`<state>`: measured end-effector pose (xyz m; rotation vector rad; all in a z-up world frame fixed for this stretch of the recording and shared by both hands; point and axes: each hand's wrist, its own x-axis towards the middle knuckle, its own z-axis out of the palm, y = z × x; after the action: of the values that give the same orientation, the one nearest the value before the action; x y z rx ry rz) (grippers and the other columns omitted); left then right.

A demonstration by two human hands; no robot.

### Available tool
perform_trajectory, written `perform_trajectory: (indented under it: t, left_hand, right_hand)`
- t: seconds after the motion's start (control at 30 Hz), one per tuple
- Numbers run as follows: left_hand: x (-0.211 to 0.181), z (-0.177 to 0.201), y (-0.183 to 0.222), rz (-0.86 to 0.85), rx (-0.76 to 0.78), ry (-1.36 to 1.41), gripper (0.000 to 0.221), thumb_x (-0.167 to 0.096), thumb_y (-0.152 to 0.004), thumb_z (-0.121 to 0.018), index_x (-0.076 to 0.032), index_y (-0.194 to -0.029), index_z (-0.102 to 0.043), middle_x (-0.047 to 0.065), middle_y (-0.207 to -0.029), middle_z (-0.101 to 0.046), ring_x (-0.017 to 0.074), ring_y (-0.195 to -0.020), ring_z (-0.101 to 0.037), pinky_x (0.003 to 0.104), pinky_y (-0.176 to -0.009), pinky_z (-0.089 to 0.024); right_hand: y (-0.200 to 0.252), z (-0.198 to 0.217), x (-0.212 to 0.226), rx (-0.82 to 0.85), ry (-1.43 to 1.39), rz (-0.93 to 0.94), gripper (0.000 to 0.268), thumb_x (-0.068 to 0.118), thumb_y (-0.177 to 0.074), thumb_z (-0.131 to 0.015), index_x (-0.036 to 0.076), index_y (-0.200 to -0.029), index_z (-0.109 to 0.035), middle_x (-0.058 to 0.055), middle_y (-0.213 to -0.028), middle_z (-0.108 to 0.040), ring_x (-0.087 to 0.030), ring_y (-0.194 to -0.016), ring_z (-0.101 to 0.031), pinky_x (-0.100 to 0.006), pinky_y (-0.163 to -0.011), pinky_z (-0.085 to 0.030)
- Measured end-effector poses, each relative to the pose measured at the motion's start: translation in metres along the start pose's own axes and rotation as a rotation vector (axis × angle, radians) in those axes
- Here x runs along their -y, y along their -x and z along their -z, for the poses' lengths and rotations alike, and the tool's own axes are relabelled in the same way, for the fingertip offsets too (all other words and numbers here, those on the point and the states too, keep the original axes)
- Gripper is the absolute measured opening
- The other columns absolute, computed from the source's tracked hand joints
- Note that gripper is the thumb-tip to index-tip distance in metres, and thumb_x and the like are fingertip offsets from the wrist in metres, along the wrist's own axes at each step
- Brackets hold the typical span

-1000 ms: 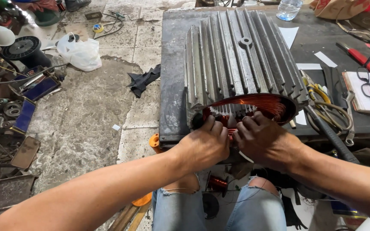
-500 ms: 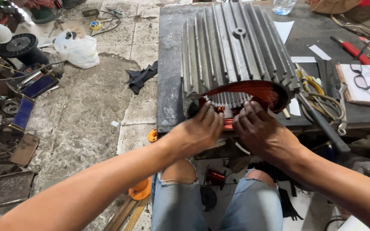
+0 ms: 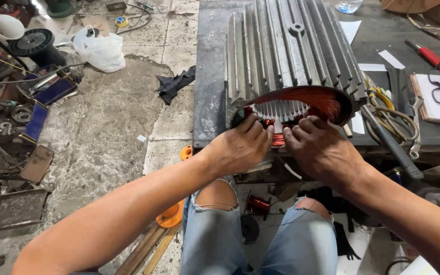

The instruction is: Compacting copper coils inside an electric motor stator using a hammer and a wooden block to ensure they fit within the housing.

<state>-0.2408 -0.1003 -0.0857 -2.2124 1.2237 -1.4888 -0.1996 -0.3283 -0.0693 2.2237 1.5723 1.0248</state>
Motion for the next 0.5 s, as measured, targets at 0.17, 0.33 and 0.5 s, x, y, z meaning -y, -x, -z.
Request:
perform_trajectory:
  t: [0.17, 0.33, 0.5]
  left_hand:
    - [-0.009, -0.027, 0.009, 0.094, 0.111, 0.055, 0.018, -0.005, -0.082, -0.057, 0.003, -0.085, -0.073, 0.015, -0.072, -0.062, 0.0335, -0.074, -0.063, 0.051, -0.096, -0.053]
    - [-0.01, -0.026, 0.005, 0.122, 0.145, 0.011, 0.015, -0.001, -0.083, -0.057, 0.002, -0.082, -0.072, 0.016, -0.073, -0.059, 0.0339, -0.075, -0.062, 0.052, -0.098, -0.052]
    - [-0.015, -0.042, 0.009, 0.149, 0.187, -0.024, 0.017, 0.004, -0.08, -0.057, 0.005, -0.083, -0.074, 0.019, -0.074, -0.062, 0.0342, -0.073, -0.061, 0.053, -0.101, -0.052]
  right_hand:
    - [-0.011, 0.001, 0.004, 0.143, -0.095, -0.204, 0.023, 0.023, -0.091, -0.056, 0.009, -0.097, -0.073, -0.006, -0.083, -0.069, -0.027, -0.095, -0.067, -0.039, -0.093, -0.053]
    - [-0.005, -0.023, 0.004, 0.153, -0.049, -0.207, 0.022, 0.023, -0.092, -0.056, 0.012, -0.101, -0.073, -0.003, -0.084, -0.069, -0.024, -0.097, -0.066, -0.038, -0.094, -0.052]
    - [-0.002, -0.052, 0.004, 0.11, 0.059, -0.165, 0.014, 0.021, -0.088, -0.057, 0.013, -0.088, -0.067, -0.007, -0.079, -0.06, -0.028, -0.089, -0.061, -0.04, -0.086, -0.05]
